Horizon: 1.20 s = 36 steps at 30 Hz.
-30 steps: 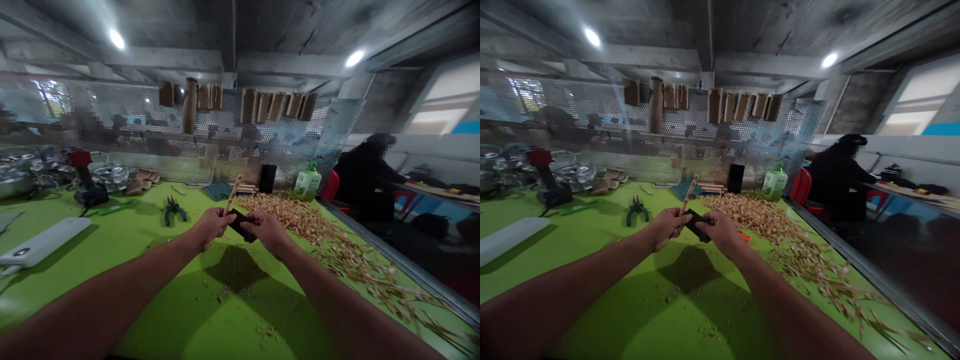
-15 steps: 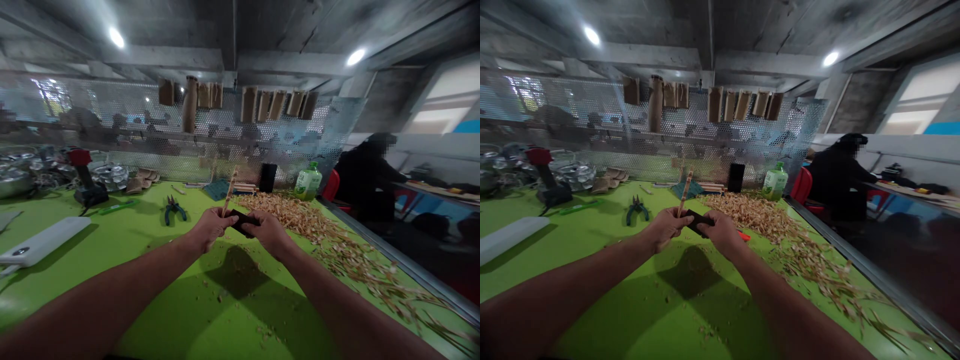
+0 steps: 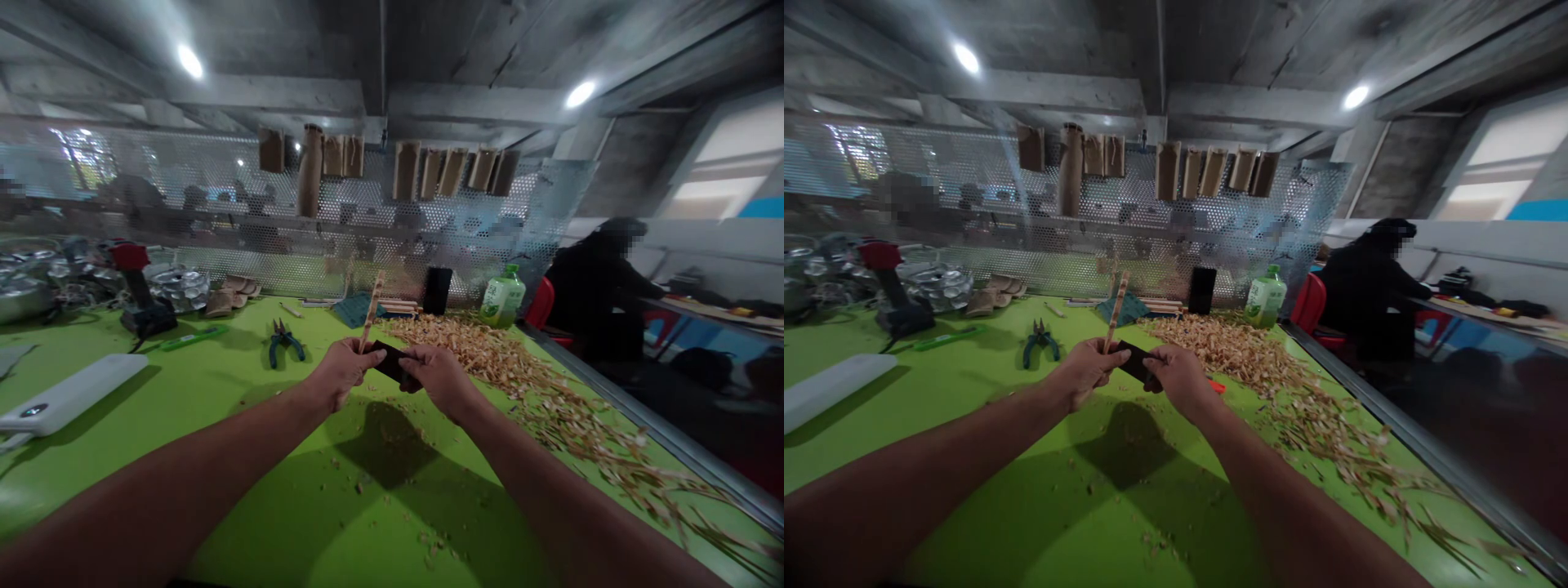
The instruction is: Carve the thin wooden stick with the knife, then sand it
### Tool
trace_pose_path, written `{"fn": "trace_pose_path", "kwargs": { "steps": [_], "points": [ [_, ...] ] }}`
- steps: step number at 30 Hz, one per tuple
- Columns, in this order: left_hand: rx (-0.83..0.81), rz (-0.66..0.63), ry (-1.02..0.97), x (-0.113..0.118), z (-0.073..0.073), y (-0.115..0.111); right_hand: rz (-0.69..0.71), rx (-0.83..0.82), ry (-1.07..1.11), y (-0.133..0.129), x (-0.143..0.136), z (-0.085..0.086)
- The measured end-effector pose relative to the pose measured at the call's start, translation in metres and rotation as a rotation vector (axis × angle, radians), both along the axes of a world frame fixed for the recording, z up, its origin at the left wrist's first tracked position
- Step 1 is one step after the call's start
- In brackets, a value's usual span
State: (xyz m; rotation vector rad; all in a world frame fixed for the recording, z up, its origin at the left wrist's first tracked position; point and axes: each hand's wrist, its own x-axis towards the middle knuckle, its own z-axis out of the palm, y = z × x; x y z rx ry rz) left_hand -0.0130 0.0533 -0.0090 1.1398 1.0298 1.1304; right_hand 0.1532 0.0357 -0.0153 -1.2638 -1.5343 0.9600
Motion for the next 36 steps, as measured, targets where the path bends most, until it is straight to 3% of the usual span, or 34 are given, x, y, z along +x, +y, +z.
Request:
{"fn": "trace_pose_path", "kwargs": {
  "steps": [5, 13, 21, 26, 33, 36],
  "points": [
    [0.016, -0.026, -0.014, 0.000, 0.002, -0.004, 0.017, 0.026, -0.010, -0.003, -0.001, -0.001],
    [0.040, -0.176, -0.071, -0.004, -0.001, 0.001, -0.051, 0.104, -0.143, 0.001, 0.006, -0.003],
    [0.090, -0.031, -0.011, -0.001, -0.012, 0.011, -0.013, 0.111, -0.208, 0.000, 0.003, -0.002],
    [0.147, 0.051, 0.046, 0.001, -0.008, 0.007, -0.011, 0.095, -0.176, -0.005, 0.002, 0.001],
    [0.179, -0.057, 0.054, -0.004, 0.001, 0.004, -0.033, 0.069, -0.075, 0.003, 0.009, 0.000],
    [0.200, -0.027, 0.061, -0.004, 0.000, 0.006, -0.016, 0.065, -0.036, 0.004, 0.009, -0.002]
  ]
}}
